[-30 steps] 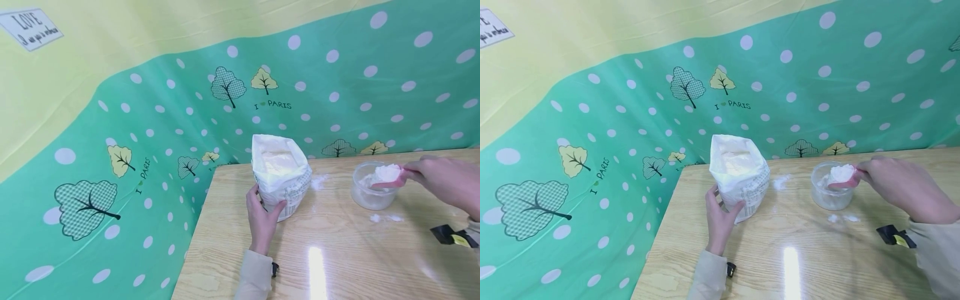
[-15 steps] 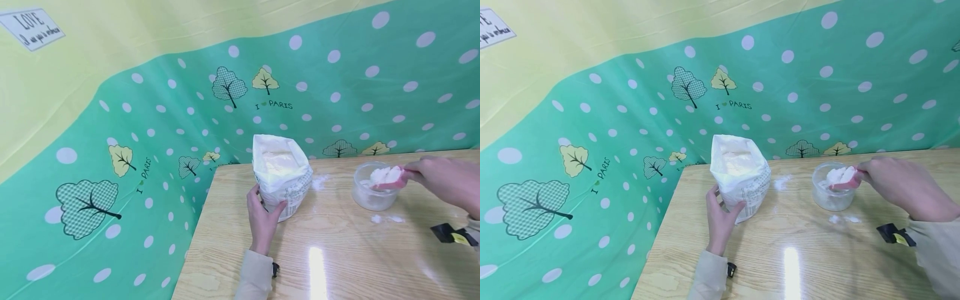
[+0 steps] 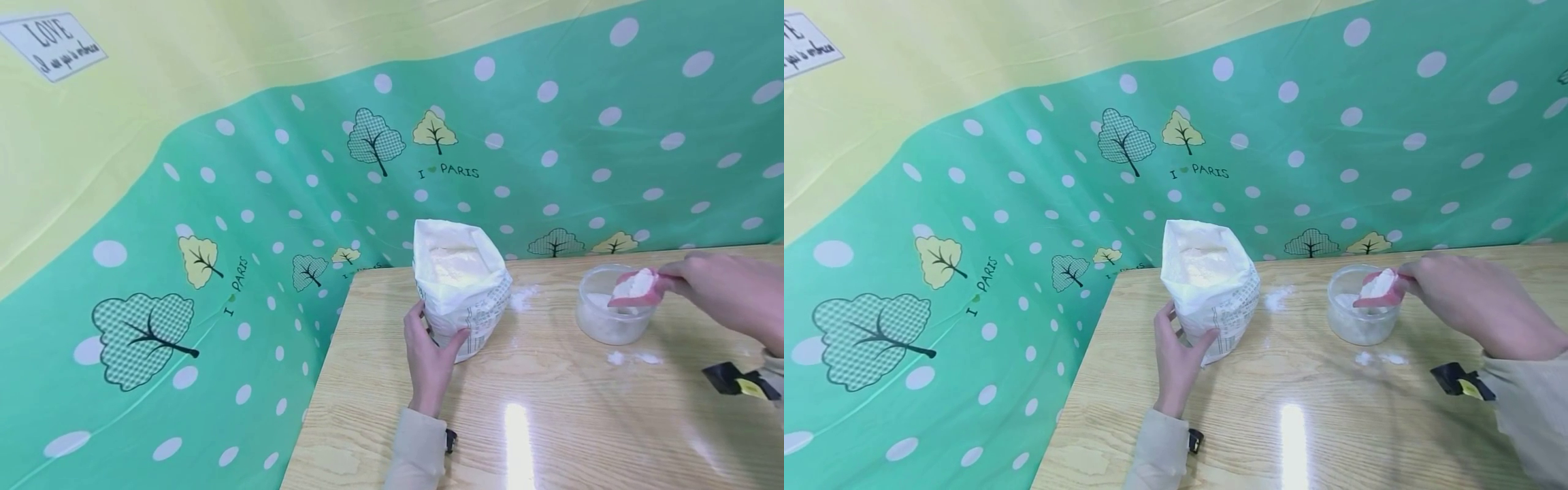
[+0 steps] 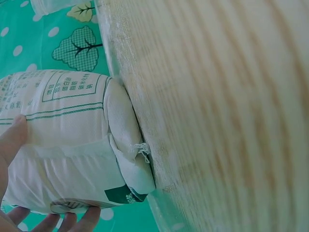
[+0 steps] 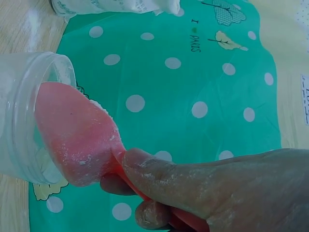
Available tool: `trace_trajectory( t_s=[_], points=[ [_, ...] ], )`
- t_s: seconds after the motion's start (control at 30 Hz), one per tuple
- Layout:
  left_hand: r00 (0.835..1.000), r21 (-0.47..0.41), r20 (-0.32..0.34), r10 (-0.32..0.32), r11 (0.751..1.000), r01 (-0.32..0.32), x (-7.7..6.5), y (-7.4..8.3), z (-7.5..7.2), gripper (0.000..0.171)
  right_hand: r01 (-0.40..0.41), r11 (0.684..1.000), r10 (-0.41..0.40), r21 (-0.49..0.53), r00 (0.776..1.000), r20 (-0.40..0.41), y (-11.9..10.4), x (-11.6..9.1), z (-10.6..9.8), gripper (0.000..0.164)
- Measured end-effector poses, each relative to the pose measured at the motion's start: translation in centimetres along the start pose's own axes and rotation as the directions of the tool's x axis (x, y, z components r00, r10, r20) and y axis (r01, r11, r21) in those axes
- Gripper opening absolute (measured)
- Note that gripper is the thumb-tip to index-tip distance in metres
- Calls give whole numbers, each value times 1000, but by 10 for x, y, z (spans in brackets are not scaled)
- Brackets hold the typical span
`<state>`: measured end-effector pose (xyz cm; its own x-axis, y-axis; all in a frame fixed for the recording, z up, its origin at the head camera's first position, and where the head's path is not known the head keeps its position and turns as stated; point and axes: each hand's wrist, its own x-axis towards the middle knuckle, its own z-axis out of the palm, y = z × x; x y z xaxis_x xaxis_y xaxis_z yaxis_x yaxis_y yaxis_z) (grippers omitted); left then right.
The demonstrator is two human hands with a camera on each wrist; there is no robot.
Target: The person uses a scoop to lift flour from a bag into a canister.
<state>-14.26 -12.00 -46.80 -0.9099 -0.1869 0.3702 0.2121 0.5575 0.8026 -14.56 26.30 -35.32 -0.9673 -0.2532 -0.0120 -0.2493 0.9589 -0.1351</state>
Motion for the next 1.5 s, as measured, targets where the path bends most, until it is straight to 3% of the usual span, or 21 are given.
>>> trace_trajectory(
  t_s=[0.17,0.3,0.77,1.17,1.3,1.43,1.5],
  points=[
    [1000,-2,-1,7,1000,-7,0,0,0,85,48,999,-48,4,998,-36,-5,3,-4,13],
    [1000,-6,-1,12,1000,-12,0,-1,0,85,57,998,-57,-9,998,-39,-7,7,-8,23],
    [1000,6,4,19,1000,-19,1,-1,0,85,32,997,-31,-73,999,11,-10,5,-14,28],
    [1000,14,5,15,1000,-15,2,-1,-1,86,45,996,-49,-80,998,-46,-12,3,-16,30],
    [1000,10,4,17,1000,-17,3,0,-1,85,66,993,-75,-100,993,-89,-11,2,-14,24],
    [1000,2,3,12,1000,-12,1,0,-1,84,63,996,-69,-69,993,-92,-8,0,-13,7],
    [1000,-1,2,13,1000,-13,0,-1,-1,84,58,997,-62,-52,994,-89,-6,-1,-12,20]
  ],
)
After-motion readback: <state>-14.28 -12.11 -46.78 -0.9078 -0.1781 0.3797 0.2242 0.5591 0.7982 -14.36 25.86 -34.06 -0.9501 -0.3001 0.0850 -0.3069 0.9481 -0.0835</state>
